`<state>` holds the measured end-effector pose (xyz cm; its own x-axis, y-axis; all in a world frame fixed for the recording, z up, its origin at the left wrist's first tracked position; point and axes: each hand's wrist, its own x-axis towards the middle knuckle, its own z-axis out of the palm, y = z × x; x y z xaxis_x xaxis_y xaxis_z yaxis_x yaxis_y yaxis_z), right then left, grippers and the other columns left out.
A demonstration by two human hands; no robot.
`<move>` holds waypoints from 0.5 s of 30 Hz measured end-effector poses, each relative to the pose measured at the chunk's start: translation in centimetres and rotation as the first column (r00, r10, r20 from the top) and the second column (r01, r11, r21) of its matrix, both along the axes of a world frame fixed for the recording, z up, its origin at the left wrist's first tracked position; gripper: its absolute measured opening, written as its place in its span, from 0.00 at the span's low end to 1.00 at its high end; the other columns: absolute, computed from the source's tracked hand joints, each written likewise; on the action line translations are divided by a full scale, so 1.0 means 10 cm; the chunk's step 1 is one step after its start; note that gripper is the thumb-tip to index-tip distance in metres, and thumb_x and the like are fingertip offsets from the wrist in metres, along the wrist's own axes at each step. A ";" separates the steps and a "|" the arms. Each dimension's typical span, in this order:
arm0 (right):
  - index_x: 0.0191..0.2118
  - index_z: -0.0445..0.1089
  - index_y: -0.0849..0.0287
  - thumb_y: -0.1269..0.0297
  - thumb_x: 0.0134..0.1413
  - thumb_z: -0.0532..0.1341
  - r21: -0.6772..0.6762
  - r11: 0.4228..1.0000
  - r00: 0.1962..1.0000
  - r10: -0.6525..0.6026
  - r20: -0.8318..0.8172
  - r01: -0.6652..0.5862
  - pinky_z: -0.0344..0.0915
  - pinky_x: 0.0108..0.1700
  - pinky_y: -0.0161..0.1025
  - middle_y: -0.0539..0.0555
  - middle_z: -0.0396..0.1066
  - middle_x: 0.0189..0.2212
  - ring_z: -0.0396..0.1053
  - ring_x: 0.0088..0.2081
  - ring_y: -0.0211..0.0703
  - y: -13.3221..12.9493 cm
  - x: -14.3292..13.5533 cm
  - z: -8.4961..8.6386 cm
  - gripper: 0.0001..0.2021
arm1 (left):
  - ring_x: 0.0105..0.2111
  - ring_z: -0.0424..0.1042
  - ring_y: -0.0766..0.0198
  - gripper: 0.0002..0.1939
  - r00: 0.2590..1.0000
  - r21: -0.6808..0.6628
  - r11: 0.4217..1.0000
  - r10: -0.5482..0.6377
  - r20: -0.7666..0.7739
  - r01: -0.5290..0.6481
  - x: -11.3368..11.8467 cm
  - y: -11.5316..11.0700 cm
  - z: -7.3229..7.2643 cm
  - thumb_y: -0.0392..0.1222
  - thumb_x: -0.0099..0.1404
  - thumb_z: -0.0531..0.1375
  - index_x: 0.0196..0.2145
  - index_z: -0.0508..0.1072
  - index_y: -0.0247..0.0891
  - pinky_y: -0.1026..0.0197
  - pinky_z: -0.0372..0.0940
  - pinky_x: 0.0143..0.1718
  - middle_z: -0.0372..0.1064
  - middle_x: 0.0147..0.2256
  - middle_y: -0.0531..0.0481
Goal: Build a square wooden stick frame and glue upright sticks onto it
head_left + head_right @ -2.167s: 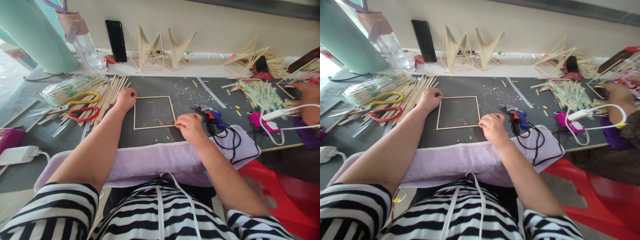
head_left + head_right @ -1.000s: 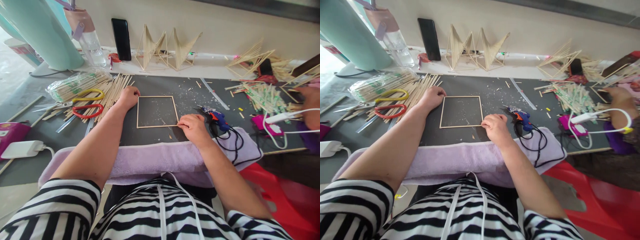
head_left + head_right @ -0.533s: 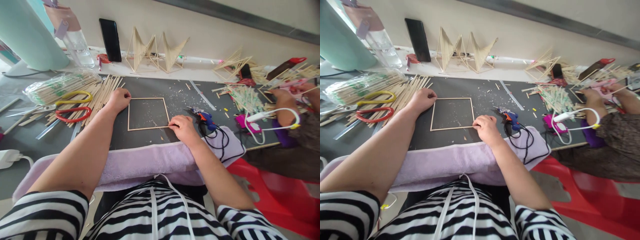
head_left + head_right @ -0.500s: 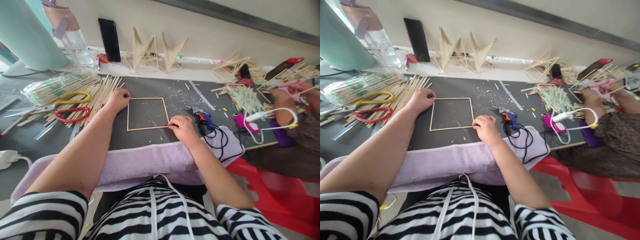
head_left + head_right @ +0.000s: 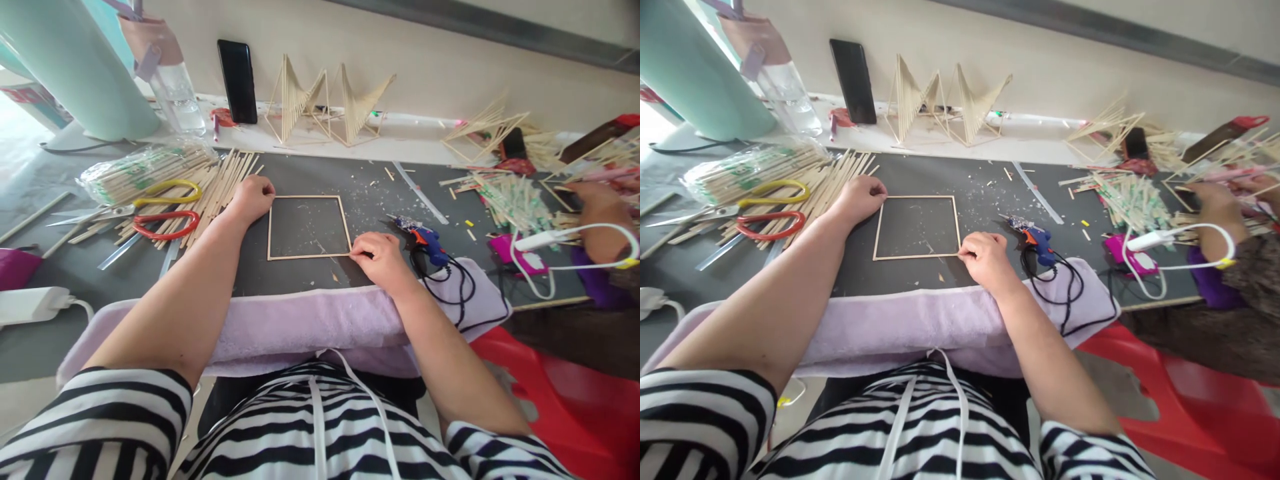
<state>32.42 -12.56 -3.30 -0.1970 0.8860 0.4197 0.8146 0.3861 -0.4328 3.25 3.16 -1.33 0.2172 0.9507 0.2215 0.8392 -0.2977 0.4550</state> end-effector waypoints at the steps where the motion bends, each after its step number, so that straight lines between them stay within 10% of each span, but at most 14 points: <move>1: 0.23 0.69 0.56 0.74 0.51 0.63 -0.004 1.000 1.000 0.001 -0.009 -0.001 0.53 0.51 0.48 0.48 0.77 0.31 0.74 0.39 0.43 0.00 0.00 0.00 0.09 | 0.42 0.73 0.53 0.06 1.000 -0.004 1.000 0.000 -0.003 0.000 0.00 0.00 0.00 0.35 0.57 0.59 0.29 0.76 0.40 0.57 0.66 0.47 0.78 0.38 0.44; 15: 0.22 0.69 0.56 0.74 0.48 0.65 -0.074 0.997 0.995 -0.039 -0.087 0.033 0.50 0.56 0.51 0.48 0.77 0.32 0.74 0.41 0.44 -0.01 -0.05 0.02 0.09 | 0.44 0.74 0.50 0.10 1.000 0.014 1.000 -0.009 -0.017 0.010 -0.01 0.03 -0.01 0.37 0.58 0.56 0.31 0.78 0.38 0.55 0.67 0.50 0.78 0.39 0.42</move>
<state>31.96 -12.66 -3.07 -0.1293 0.9207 0.3682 0.7846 0.3220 -0.5299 3.14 3.43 -1.40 0.2299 0.9455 0.2308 0.8438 -0.3118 0.4369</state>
